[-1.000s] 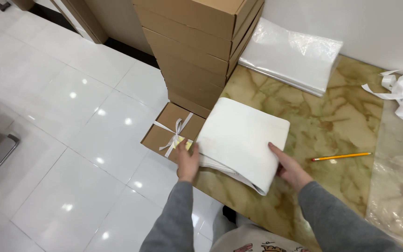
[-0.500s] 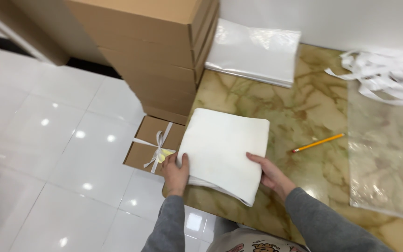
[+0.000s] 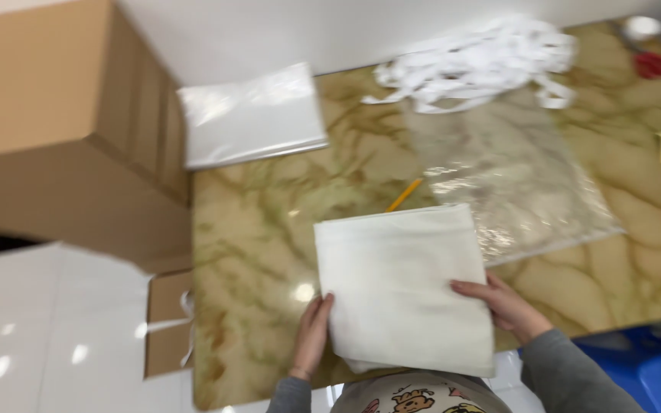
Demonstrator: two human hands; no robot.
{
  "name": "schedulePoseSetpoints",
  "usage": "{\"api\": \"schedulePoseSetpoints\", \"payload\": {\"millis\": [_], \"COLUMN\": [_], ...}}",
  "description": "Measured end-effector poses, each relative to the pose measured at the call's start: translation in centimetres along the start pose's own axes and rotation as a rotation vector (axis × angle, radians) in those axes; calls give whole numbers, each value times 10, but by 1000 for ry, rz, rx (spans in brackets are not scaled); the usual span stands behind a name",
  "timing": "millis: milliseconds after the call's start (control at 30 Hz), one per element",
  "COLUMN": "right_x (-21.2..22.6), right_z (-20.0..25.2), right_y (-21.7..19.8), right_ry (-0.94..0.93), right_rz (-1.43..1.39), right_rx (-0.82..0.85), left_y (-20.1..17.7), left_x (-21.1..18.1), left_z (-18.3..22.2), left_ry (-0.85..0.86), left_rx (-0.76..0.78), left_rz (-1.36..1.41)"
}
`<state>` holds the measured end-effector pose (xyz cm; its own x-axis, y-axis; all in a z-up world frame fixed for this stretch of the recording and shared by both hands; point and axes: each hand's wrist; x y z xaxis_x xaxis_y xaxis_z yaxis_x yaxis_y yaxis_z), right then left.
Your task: The person wraps a folded white cloth in a clear plastic bag, then places the wrapped item into a cardboard box. The person closes the box and handles a white ribbon on the table.
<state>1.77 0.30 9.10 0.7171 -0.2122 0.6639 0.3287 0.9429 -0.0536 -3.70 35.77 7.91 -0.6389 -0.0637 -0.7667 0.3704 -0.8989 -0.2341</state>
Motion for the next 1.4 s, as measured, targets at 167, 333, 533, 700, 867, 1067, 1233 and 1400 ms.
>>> {"api": "schedulePoseSetpoints", "payload": {"millis": [167, 333, 533, 700, 867, 1067, 1233, 1400], "right_x": [-13, -40, -55, -73, -61, -19, -8, 14], "right_z": [-5, -9, -26, -71, -82, -77, -80, -65], "right_y": [-137, -251, -350, -408, -414, -403, -403, -392], "right_ry": [-30, -48, 41, 33, 48, 75, 77, 91], "right_rz": [-184, -331, -484, -500, -495, -462, -422, -390], "right_rx": [-212, -358, -424, -418, -418, -362, -343, -344], "left_y": [106, 229, 336, 386, 413, 407, 433, 443], "left_x": [-26, -8, -49, -57, -11, -20, -8, -15], "left_z": [36, 38, 80, 77, 7, 9, -6, 0], "left_ry": [-6, 221, 448, 774, 1312, 1421, 1551, 1546], "left_rx": [356, 526, 703, 643, 245, 295, 378, 378], "left_rz": [-207, -403, -574, -704, -951, -1117, -1151, -1244]}}
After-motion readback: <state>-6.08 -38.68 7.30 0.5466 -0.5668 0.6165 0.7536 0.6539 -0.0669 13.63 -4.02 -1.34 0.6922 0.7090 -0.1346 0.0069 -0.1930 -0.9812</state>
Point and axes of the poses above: each hand's wrist, its own z-axis away from the middle knuckle, its own y-axis out of the palm, x = y × z, and after that the axes turned 15 degrees about -x, right-handed
